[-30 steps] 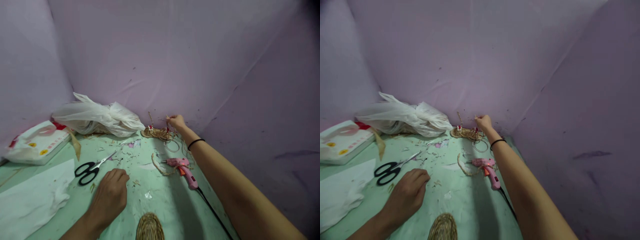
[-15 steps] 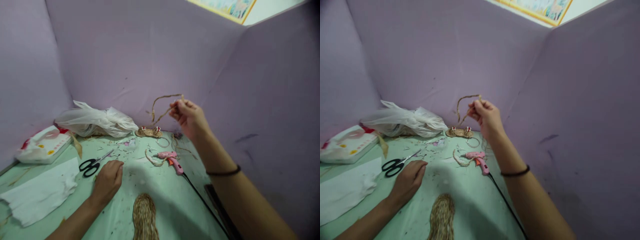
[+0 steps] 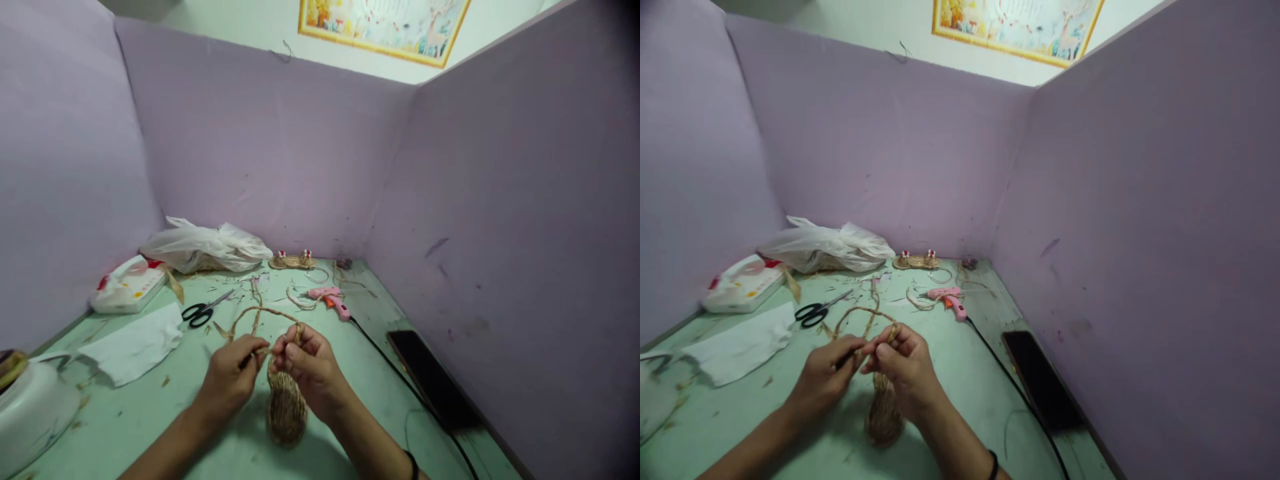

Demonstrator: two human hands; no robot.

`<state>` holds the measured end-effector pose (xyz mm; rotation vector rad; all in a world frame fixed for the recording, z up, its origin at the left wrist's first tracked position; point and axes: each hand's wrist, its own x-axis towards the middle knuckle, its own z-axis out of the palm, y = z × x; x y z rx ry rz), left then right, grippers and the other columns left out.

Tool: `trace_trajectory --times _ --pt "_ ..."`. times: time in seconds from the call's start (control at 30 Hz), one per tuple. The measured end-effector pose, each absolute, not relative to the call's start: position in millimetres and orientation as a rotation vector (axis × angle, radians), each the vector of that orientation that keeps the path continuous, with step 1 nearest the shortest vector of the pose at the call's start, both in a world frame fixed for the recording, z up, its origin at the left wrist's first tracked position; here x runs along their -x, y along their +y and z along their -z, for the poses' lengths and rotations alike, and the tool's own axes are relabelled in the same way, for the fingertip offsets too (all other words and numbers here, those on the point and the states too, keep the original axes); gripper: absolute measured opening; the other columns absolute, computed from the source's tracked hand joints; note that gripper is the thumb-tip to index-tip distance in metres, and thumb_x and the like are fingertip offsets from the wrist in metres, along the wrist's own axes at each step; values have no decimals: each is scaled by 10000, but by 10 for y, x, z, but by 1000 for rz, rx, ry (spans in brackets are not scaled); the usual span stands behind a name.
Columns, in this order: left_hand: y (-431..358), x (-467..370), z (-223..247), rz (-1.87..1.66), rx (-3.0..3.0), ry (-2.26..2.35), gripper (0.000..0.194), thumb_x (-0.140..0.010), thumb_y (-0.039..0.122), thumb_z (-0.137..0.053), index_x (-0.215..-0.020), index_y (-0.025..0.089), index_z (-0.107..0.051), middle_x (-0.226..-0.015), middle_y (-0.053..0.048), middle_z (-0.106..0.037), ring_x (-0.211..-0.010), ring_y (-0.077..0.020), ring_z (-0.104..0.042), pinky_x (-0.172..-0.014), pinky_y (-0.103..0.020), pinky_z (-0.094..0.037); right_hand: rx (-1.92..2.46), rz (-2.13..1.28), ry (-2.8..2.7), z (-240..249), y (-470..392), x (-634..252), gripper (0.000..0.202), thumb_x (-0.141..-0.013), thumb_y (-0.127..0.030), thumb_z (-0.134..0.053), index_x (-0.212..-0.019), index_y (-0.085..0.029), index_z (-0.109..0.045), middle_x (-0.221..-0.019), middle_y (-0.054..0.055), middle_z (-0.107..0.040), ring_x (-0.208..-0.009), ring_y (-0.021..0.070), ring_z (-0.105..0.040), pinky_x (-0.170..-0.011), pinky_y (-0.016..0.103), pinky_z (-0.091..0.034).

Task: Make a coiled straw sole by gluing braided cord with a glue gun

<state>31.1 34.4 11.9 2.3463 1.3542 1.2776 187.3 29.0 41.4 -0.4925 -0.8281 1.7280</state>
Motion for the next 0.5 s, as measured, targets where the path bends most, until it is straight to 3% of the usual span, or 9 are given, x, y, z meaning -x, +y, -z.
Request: trace_trajectory --times 0.1,0.23,0.37,0.5 --pt "451 -74 -86 -1242 -2454 1523 251 -841 259 -415 -844 181 -654 -774 -43 -702 -708 -157 -659 -622 -235 -473 550 -1670 -761 -308 408 -1970 287 -584 -366 -810 -683 -179 -617 -663 -19 -638 -503 50 -506 -508 168 -469" --pt "549 188 -100 -1081 -2446 1714 210 -780 270 -472 -764 233 -678 -679 -7 -686 -551 -151 -610 -505 -235 -392 674 -1576 -747 -173 638 -2229 311 -562 -447 -794 -692 -219 -629 -642 -46 -607 -489 43 -464 -489 153 -448" --pt "590 312 -171 -1140 -2178 2099 224 -789 252 -453 -791 195 -669 -785 -63 -700 -624 -197 -611 -524 -261 -369 864 -1417 -911 -210 747 -2564 399 -523 -442 -807 -853 -274 -659 -851 -40 -652 -596 55 -507 -564 172 -468" --pt "643 360 -159 -1332 -1765 2258 234 -805 325 -452 -758 175 -627 -654 -12 -660 -579 -154 -586 -521 -223 -418 1181 -1237 -1235 -374 970 -2927 402 -647 -538 -702 -762 -153 -683 -753 29 -633 -637 124 -550 -614 266 -496"
